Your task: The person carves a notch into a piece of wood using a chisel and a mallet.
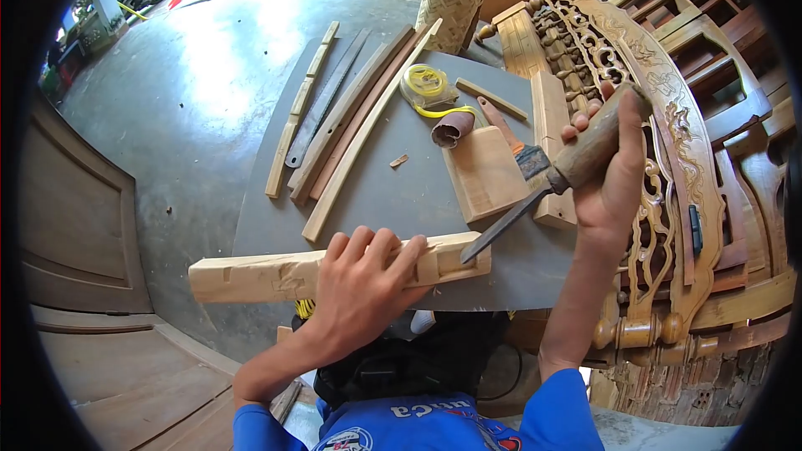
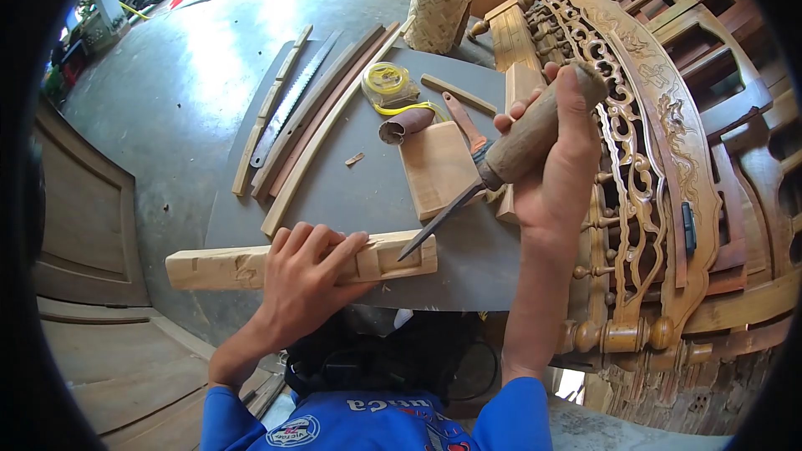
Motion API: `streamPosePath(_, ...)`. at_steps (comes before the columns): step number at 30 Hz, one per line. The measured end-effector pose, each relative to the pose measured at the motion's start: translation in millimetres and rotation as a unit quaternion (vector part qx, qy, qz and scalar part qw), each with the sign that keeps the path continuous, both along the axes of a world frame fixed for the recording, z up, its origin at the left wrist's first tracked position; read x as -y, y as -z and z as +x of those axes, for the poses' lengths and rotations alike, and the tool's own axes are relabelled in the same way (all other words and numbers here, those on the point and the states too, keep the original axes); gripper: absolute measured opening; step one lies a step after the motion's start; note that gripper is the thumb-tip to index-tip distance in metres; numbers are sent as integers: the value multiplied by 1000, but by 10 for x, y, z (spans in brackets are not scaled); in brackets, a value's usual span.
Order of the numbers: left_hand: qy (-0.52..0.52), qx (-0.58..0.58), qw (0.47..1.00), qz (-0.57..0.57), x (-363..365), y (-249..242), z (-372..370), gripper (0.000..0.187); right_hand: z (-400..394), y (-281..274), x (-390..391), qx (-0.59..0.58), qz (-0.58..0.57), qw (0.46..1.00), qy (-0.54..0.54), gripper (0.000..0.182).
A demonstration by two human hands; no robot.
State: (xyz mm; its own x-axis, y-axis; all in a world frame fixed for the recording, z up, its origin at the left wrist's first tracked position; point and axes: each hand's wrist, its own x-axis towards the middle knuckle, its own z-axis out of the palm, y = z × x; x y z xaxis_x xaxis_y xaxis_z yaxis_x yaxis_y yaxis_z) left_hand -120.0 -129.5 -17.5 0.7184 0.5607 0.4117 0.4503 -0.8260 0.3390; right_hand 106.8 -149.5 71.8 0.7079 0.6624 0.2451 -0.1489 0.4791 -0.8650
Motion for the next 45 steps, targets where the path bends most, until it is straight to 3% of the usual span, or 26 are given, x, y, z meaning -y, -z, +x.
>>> streamPosePath(8,-19,9,1000,12,93,-17,57,45,-321,-105,492,106,134,983,-67,38)
streamPosePath(12,-29,-4,999,-25,107,-60,101,39,-465,28,739,154,139,978,-14,48)
streamPosePath(13,-23,-15,999,-31,106,-75,112,38,-565,33,726,199,148,968,36,44)
streamPosePath(17,-18,-26,998,-45,95,-73,133,33,-685,150,784,240,238,941,12,59)
streamPosePath(21,-22,-27,998,-55,85,-83,125,32,-800,125,741,248,242,938,18,57)
streamPosePath(26,6,-7,997,-81,-23,-61,122,31,-860,34,449,359,111,924,66,57)
streamPosePath(29,32,25,995,-96,-118,23,115,31,-762,3,241,458,59,887,6,58)
streamPosePath(32,20,36,992,-122,-119,35,133,34,-907,-84,30,481,65,872,-65,59)
streamPosePath(35,30,6,990,-137,-145,135,70,38,-1011,-93,-67,599,88,794,-59,62)
streamPosePath(37,38,4,989,-145,-162,163,89,38,-1178,8,-57,617,93,777,-82,69)
streamPosePath(39,35,14,989,-145,-161,138,89,38,-1381,129,-57,613,91,778,-106,53)
streamPosePath(40,35,18,989,-143,-174,125,87,38,-1439,162,-51,624,82,771,-98,54)
streamPosePath(41,34,24,989,-144,-163,113,93,38,-1496,195,-45,635,74,764,-89,55)
streamPosePath(43,37,30,988,-148,-163,110,92,39,-1541,204,-32,682,42,729,-34,78)
streamPosePath(45,36,40,988,-145,-164,92,104,39,-1527,201,-57,678,35,734,-2,81)
